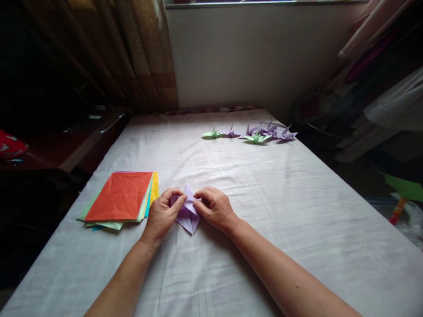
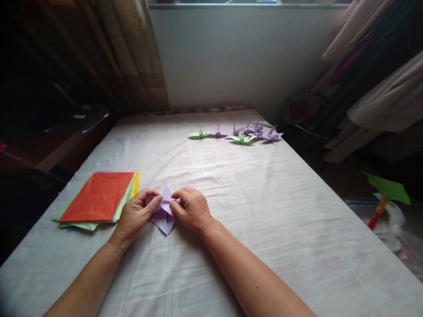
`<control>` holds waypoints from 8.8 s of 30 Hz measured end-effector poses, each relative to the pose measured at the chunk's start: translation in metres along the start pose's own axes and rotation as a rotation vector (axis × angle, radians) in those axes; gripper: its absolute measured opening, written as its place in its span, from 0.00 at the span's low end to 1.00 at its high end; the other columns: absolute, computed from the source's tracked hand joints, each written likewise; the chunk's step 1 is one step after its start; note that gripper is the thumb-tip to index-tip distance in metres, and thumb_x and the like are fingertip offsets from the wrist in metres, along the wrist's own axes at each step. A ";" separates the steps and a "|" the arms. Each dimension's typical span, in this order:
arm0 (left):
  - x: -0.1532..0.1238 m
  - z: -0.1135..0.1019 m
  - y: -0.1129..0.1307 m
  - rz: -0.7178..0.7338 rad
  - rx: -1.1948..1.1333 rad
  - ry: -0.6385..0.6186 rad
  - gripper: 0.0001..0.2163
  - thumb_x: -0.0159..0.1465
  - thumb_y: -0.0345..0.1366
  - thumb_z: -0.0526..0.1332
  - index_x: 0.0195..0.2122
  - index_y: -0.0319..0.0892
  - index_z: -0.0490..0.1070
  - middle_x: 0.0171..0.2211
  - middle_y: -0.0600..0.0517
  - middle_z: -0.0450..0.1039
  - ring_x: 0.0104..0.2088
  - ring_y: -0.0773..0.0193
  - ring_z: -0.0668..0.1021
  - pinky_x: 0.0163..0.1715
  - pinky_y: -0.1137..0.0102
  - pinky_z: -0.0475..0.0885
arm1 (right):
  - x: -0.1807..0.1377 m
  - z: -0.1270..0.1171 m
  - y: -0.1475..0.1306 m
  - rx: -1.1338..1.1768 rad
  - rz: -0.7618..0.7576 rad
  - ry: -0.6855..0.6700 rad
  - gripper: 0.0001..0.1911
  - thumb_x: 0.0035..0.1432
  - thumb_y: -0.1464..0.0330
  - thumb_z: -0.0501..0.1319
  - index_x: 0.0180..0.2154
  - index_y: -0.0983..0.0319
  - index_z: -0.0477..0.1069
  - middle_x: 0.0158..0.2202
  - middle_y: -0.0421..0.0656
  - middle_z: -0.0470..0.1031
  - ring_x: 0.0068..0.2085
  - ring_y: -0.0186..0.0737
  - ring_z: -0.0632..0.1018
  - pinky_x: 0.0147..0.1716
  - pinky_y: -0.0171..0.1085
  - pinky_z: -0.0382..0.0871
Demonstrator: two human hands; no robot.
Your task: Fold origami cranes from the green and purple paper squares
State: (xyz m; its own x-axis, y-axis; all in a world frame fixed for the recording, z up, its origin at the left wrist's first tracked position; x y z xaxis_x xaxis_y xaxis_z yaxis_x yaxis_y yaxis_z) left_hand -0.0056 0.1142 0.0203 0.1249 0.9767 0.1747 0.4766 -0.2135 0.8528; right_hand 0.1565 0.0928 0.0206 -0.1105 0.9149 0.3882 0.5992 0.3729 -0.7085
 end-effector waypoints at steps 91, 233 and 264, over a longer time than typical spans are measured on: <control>-0.040 -0.005 0.056 0.743 0.388 0.146 0.07 0.65 0.29 0.61 0.42 0.45 0.72 0.35 0.52 0.81 0.38 0.63 0.82 0.41 0.69 0.75 | 0.009 -0.010 0.016 0.359 0.068 0.009 0.14 0.56 0.70 0.58 0.44 0.57 0.75 0.40 0.43 0.75 0.34 0.34 0.75 0.31 0.32 0.70; -0.009 -0.001 -0.003 -0.128 -0.187 -0.064 0.28 0.66 0.57 0.47 0.41 0.39 0.78 0.28 0.48 0.77 0.24 0.64 0.76 0.23 0.73 0.71 | 0.011 -0.010 0.001 0.352 0.102 0.095 0.08 0.56 0.65 0.62 0.27 0.60 0.74 0.26 0.39 0.71 0.27 0.33 0.70 0.26 0.32 0.63; -0.013 0.005 0.008 0.168 0.054 0.000 0.06 0.65 0.37 0.59 0.34 0.45 0.75 0.33 0.53 0.73 0.33 0.66 0.76 0.34 0.72 0.70 | 0.013 -0.023 -0.008 0.258 0.000 0.034 0.07 0.55 0.65 0.63 0.36 0.60 0.73 0.35 0.42 0.78 0.32 0.36 0.76 0.29 0.33 0.67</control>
State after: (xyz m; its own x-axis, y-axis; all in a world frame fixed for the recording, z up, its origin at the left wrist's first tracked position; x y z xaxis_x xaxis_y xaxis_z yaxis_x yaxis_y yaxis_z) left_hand 0.0015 0.0994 0.0224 0.2066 0.9272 0.3124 0.4947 -0.3745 0.7843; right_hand 0.1689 0.0977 0.0450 -0.0809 0.9109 0.4046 0.3765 0.4038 -0.8338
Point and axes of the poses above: each hand's wrist, its own x-axis towards the middle knuckle, its own z-axis out of the palm, y = z × x, the point moved 7 cm from there along x, towards the middle knuckle
